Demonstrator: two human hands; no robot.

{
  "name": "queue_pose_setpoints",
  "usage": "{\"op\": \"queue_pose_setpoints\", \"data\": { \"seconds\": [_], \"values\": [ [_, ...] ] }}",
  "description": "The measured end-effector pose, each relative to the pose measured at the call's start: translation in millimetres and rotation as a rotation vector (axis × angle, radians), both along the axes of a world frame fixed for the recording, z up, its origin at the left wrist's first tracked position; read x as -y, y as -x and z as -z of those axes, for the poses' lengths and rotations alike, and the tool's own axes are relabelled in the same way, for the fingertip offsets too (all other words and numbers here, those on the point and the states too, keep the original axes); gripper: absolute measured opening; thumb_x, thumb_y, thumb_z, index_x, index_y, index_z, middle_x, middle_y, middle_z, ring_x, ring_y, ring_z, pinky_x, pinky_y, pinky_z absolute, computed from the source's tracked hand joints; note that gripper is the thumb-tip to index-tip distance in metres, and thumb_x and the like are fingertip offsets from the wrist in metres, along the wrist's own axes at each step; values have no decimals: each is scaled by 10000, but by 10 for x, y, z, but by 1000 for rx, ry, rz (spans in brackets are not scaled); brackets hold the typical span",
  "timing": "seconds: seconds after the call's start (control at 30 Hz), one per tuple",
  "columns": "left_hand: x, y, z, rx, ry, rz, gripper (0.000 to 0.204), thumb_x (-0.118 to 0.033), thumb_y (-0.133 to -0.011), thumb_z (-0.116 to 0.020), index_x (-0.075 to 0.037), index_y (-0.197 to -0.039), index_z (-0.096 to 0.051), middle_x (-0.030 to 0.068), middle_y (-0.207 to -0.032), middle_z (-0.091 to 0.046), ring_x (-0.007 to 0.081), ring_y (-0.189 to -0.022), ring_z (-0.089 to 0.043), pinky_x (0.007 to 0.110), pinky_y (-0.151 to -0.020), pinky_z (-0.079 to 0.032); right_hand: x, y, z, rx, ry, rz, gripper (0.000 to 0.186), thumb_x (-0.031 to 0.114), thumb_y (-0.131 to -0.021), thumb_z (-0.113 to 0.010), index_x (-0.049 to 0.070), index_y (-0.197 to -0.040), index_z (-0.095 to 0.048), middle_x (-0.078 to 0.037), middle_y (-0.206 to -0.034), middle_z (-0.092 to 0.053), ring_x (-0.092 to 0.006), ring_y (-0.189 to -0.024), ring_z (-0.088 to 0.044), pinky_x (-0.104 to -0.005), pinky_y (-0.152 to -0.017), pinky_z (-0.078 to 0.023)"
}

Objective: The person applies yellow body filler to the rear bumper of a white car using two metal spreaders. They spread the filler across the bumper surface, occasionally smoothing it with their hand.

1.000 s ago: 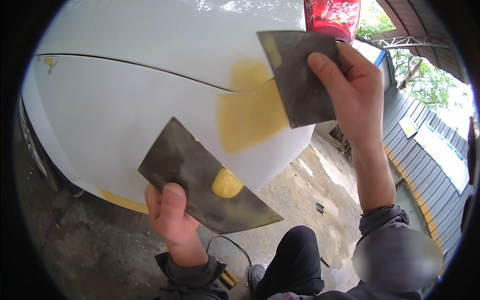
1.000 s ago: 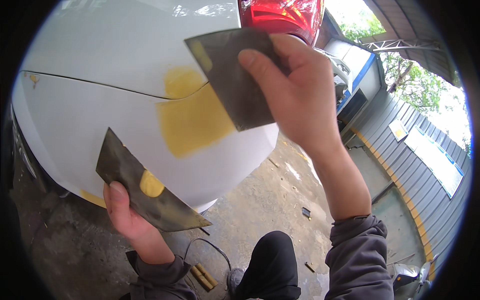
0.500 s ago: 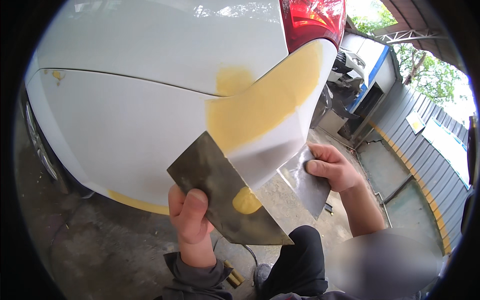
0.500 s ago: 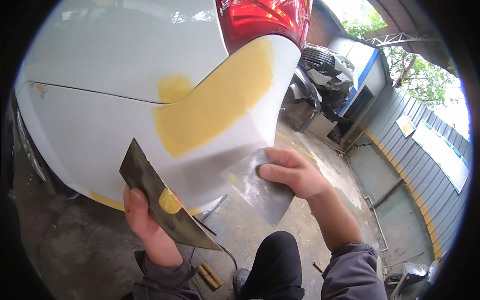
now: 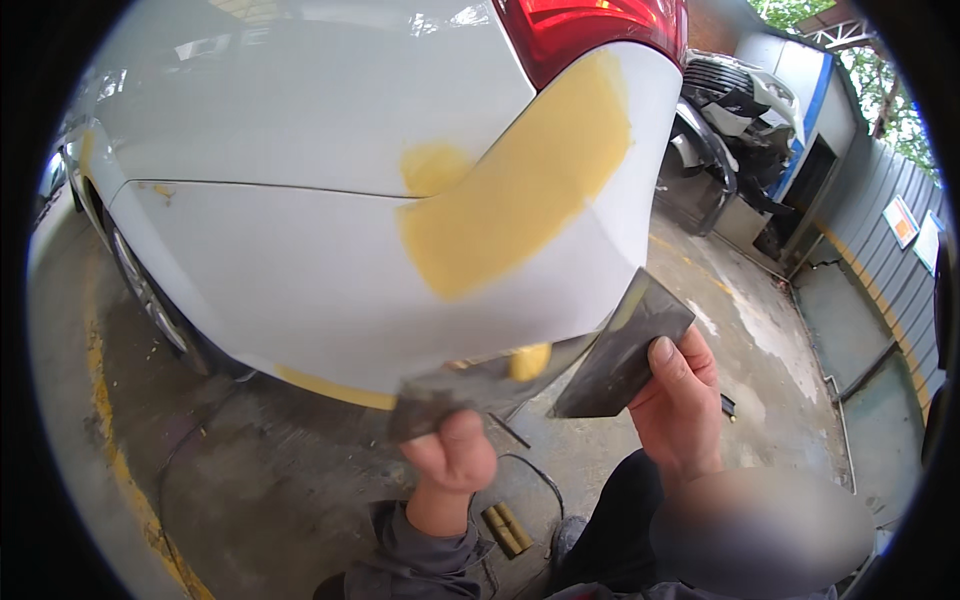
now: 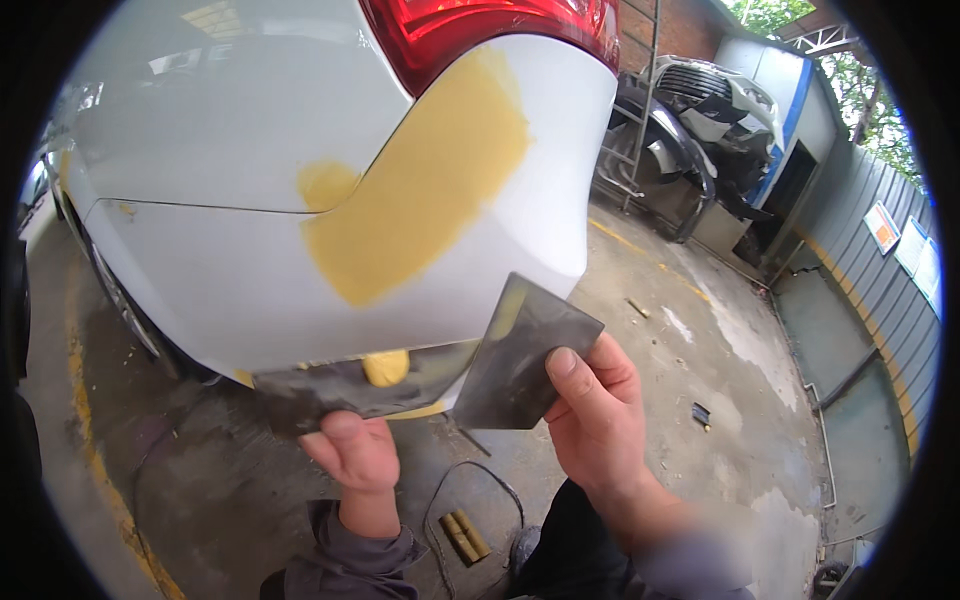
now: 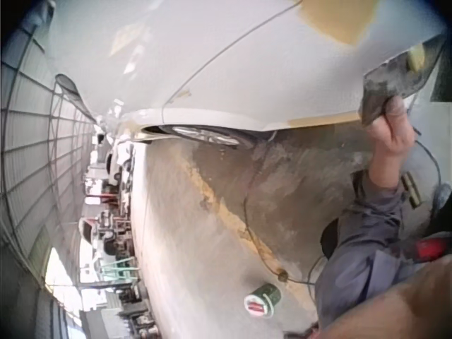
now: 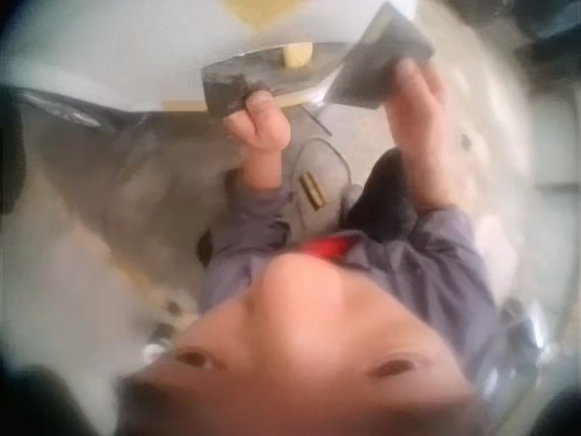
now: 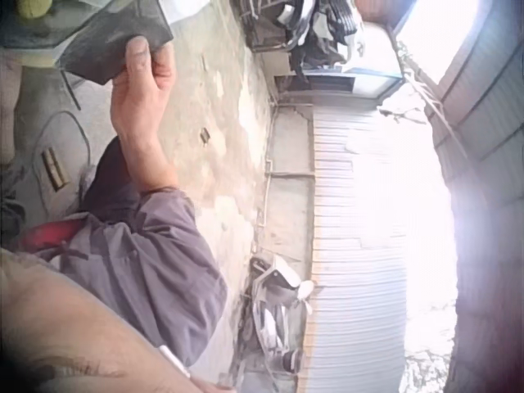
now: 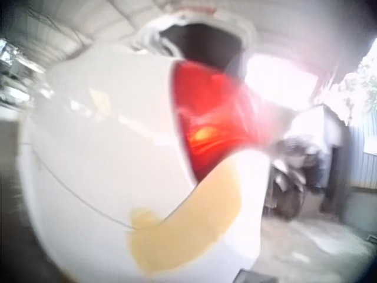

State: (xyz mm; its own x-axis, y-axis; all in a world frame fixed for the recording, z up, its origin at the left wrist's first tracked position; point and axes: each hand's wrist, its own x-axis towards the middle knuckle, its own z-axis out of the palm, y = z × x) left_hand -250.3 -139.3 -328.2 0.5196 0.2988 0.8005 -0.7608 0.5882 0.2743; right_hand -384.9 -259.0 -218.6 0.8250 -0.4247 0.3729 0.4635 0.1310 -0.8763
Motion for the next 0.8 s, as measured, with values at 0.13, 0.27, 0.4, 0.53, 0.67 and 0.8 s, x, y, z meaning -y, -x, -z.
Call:
{"op": "queue_pose_setpoints", "data": {
  "seconds": [0.13,0.27,0.4,0.53,0.67,0.8],
  "values": [
    [54,183,-235,129,-168,62,370,-190,-1038,-614,44,-1323,-621,206,-1141,-711,328,-957,-721,353,-799,-578,17,67,228,17,-109,-8,257,111,-1064,-568,-11,-1289,-596,-122,-1239,-687,-217,-1124,-667,-389,-960,-555],
    [87,296,-343,168,-465,52,405,-152,-975,-690,-10,-1351,-634,163,-1121,-726,326,-921,-730,356,-752,-583,43,169,277,52,-95,20,226,99,-1059,-569,-7,-1256,-604,-115,-1205,-693,-213,-1102,-669,-374,-960,-546],
    [228,412,-364,248,-679,11,438,-171,-953,-720,-52,-1365,-633,108,-1029,-721,308,-813,-702,364,-679,-556,285,363,136,178,26,196,313,94,-1067,-524,27,-1372,-555,-107,-1261,-668,-218,-1150,-652,-394,-1028,-520],
    [390,537,-251,-128,-708,437,322,-304,-1031,-652,-42,-1216,-674,88,-890,-716,200,-687,-678,355,-607,-527,622,658,21,566,461,303,338,163,-1105,-477,42,-1418,-524,-115,-1351,-584,-273,-1217,-580,-478,-1072,-483],
    [574,691,-239,-718,-201,1361,443,-417,-1081,-533,7,-1177,-620,100,-887,-731,182,-662,-701,326,-511,-557,447,561,162,445,869,291,232,214,-1088,-530,253,-1289,-639,-76,-1099,-517,-292,-1104,-552,-556,-1017,-509],
    [611,730,-254,-796,-135,1584,476,-430,-1080,-513,17,-1222,-598,134,-894,-734,198,-560,-683,310,-405,-532,626,609,260,426,927,242,196,216,-1075,-552,256,-1214,-685,-86,-1117,-541,-301,-1121,-576,-564,-1040,-524]
  ]
}}
